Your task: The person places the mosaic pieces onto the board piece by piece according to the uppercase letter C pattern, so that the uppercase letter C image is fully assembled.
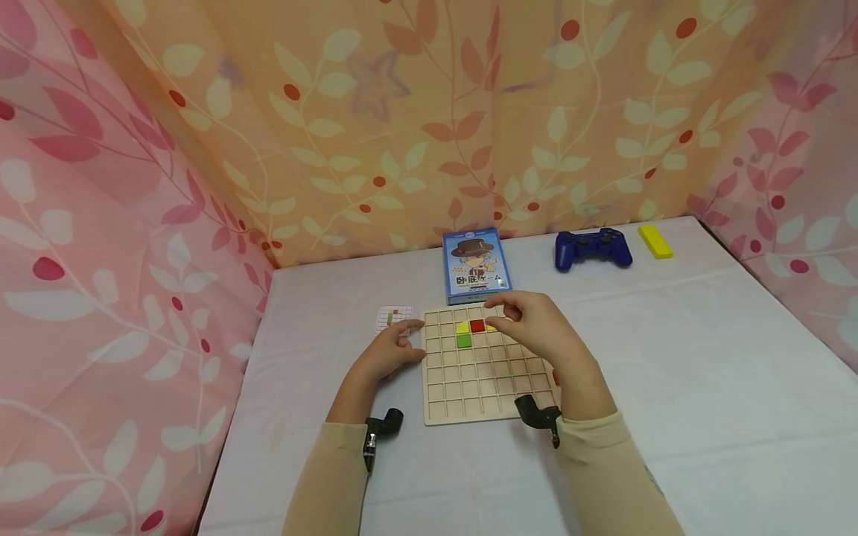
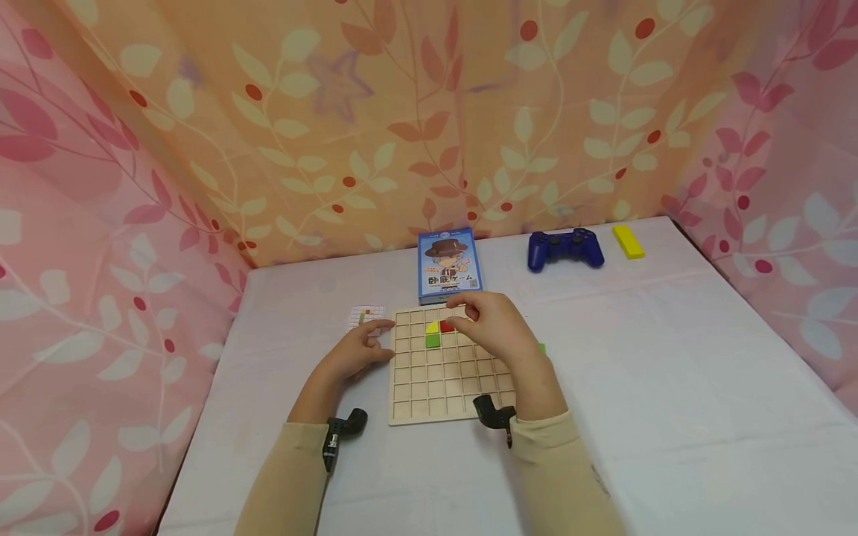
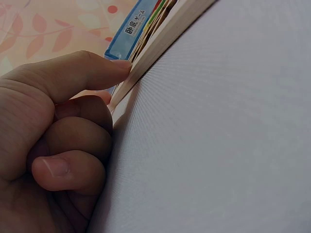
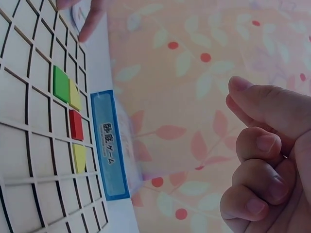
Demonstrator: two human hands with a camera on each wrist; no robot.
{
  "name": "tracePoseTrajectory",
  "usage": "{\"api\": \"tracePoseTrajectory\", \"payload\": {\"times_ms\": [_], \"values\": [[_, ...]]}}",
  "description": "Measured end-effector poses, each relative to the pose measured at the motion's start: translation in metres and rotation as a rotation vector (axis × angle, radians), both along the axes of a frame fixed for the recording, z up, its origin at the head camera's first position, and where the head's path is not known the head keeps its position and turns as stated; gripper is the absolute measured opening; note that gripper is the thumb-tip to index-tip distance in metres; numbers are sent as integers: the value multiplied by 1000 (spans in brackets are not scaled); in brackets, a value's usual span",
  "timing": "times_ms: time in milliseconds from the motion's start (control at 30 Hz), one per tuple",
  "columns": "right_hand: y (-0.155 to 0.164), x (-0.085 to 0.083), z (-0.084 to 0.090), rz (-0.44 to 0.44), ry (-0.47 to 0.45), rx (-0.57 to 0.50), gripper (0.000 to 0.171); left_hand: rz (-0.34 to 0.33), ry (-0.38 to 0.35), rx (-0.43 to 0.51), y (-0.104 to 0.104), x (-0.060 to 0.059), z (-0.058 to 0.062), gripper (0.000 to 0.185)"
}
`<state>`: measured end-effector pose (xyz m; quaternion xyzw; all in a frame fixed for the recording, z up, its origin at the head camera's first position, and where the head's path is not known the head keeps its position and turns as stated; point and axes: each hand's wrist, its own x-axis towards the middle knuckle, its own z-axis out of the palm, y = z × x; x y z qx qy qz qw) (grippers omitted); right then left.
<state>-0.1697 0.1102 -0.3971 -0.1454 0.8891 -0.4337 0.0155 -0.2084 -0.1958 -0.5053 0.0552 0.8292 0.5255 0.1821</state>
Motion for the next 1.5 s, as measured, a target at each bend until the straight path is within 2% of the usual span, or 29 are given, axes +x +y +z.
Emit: {"api": "tracePoseTrajectory", "payload": {"times_ms": [500, 900, 1067, 1300, 1500], "values": [[33, 17, 0, -112, -48, 24, 26, 19, -18, -13, -2, 3, 0, 67], [66, 16, -15, -181, -104, 71, 32, 5, 3, -10, -2, 3, -4, 67], [80, 15, -22, -191, -137, 98, 36, 8, -10, -8, -2, 3, -4, 67], [102, 12, -34, -185, -217, 124, 38, 13, -19, 1, -2, 1, -3, 67], [116, 11, -49, -176, -349, 138, 37, 12, -15, 6, -1, -1, -2, 67]]}}
